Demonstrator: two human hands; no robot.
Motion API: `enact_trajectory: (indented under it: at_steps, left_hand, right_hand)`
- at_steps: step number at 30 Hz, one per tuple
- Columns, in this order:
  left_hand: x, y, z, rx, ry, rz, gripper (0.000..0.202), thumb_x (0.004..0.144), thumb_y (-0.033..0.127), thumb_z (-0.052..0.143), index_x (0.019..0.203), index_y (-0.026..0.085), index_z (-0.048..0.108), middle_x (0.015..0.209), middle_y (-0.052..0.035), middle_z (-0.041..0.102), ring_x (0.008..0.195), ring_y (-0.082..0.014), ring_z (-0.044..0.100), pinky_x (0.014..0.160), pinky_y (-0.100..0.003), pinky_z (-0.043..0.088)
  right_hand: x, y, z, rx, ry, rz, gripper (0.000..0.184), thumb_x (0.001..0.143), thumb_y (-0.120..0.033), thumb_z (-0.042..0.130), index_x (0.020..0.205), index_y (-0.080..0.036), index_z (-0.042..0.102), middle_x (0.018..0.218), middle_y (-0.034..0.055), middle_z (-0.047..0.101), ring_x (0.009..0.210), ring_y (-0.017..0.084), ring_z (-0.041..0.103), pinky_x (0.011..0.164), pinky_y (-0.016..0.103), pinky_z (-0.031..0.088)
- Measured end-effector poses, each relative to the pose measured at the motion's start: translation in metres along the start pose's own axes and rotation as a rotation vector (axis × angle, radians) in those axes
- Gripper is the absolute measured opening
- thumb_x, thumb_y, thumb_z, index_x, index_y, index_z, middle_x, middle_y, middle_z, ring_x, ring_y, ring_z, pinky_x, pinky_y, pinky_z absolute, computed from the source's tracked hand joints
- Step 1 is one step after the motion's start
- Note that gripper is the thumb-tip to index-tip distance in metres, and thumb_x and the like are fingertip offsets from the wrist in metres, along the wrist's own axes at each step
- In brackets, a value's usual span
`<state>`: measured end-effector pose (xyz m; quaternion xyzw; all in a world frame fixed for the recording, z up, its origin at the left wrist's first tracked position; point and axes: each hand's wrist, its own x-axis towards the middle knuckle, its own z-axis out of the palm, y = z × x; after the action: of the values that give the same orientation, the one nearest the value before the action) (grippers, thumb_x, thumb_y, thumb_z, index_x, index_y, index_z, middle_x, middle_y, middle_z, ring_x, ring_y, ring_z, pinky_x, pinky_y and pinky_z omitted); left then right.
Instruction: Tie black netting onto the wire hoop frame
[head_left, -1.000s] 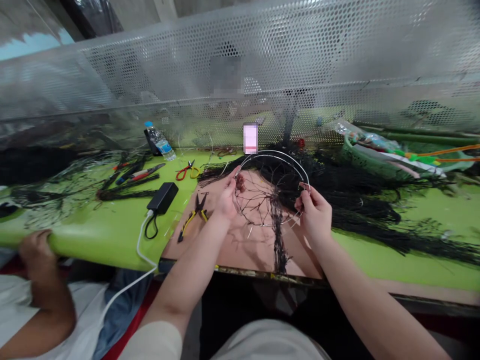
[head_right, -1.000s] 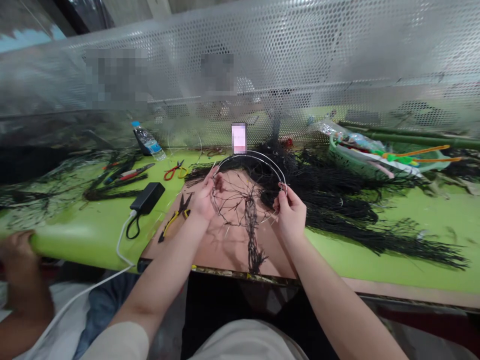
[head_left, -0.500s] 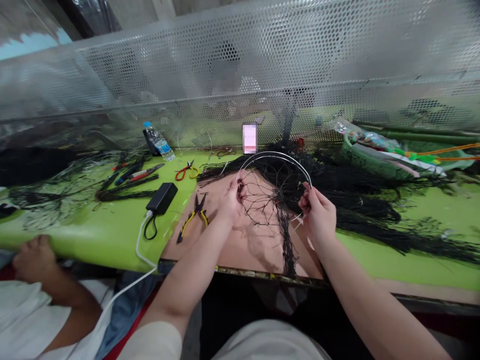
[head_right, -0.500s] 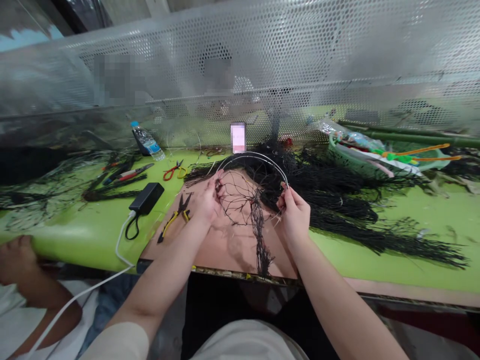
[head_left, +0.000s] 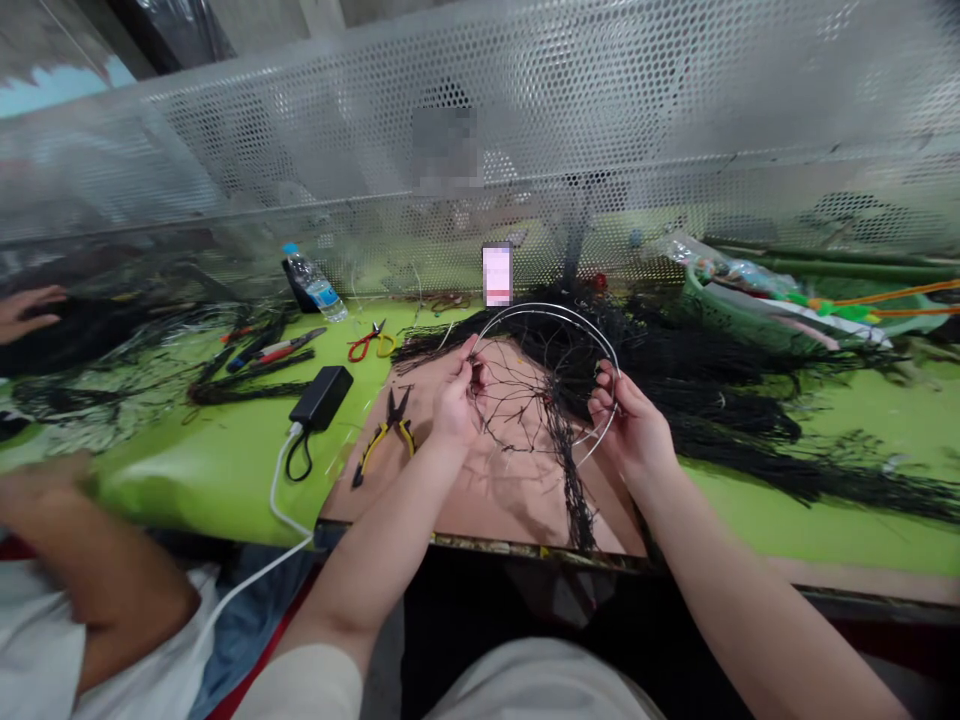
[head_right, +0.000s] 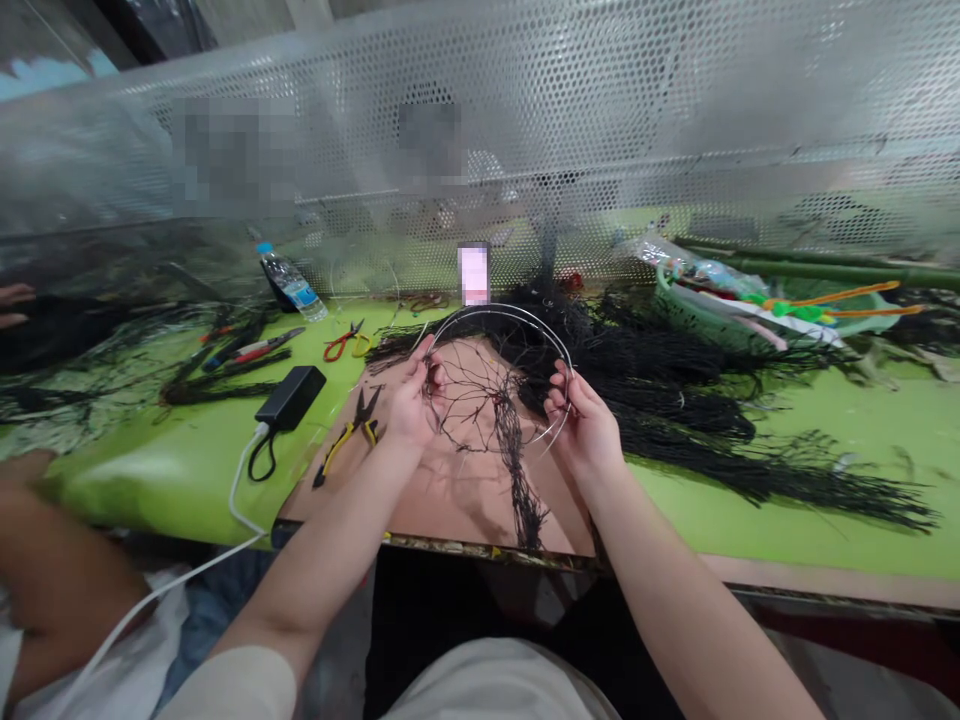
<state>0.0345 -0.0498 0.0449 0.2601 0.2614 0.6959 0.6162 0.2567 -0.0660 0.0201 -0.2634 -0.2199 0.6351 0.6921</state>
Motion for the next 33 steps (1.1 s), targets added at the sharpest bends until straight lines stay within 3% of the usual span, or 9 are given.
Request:
enact_trajectory:
  at_steps: [12, 22, 29, 33]
  left_hand:
    - [0.002, -0.004, -0.007, 0.116, -0.035, 0.113, 0.031, 0.081, 0.019, 0.071, 0.111, 0.022, 0.074, 0.087, -0.0006, 0.066, 0.065, -0.0053, 0.054, 0.060, -0.014, 0.044]
    - [0.003, -0.006, -0.009, 0.162, -0.032, 0.149, 0.032, 0.084, 0.019, 0.067, 0.115, 0.024, 0.072, 0.089, -0.0005, 0.065, 0.066, -0.0058, 0.054, 0.059, -0.016, 0.043]
    - [0.003, -0.004, -0.005, 0.136, 0.039, 0.152, 0.031, 0.085, 0.014, 0.065, 0.113, 0.024, 0.074, 0.087, -0.0006, 0.065, 0.065, -0.0050, 0.055, 0.052, -0.013, 0.039]
    - [0.004, -0.004, -0.007, 0.108, 0.100, 0.172, 0.032, 0.086, 0.014, 0.064, 0.115, 0.024, 0.072, 0.089, -0.0008, 0.066, 0.064, -0.0042, 0.055, 0.047, -0.012, 0.034]
  right_hand:
    - [-0.002, -0.001, 0.001, -0.005, 0.040, -0.037, 0.021, 0.081, -0.016, 0.066, 0.100, -0.017, 0.073, 0.079, -0.0008, 0.057, 0.062, 0.006, 0.048, 0.058, 0.018, 0.048]
    - [-0.007, 0.003, 0.004, -0.081, 0.126, -0.074, 0.034, 0.078, -0.019, 0.070, 0.111, -0.027, 0.072, 0.087, -0.0012, 0.064, 0.068, 0.009, 0.057, 0.068, 0.026, 0.054]
    - [-0.006, 0.007, 0.011, -0.124, 0.163, -0.128, 0.036, 0.077, -0.024, 0.075, 0.113, -0.027, 0.073, 0.086, -0.0006, 0.068, 0.072, 0.009, 0.060, 0.066, 0.023, 0.052]
    - [-0.002, 0.011, 0.020, -0.137, 0.145, -0.137, 0.028, 0.078, -0.027, 0.074, 0.106, -0.025, 0.075, 0.097, 0.0016, 0.073, 0.074, 0.009, 0.061, 0.066, 0.023, 0.051]
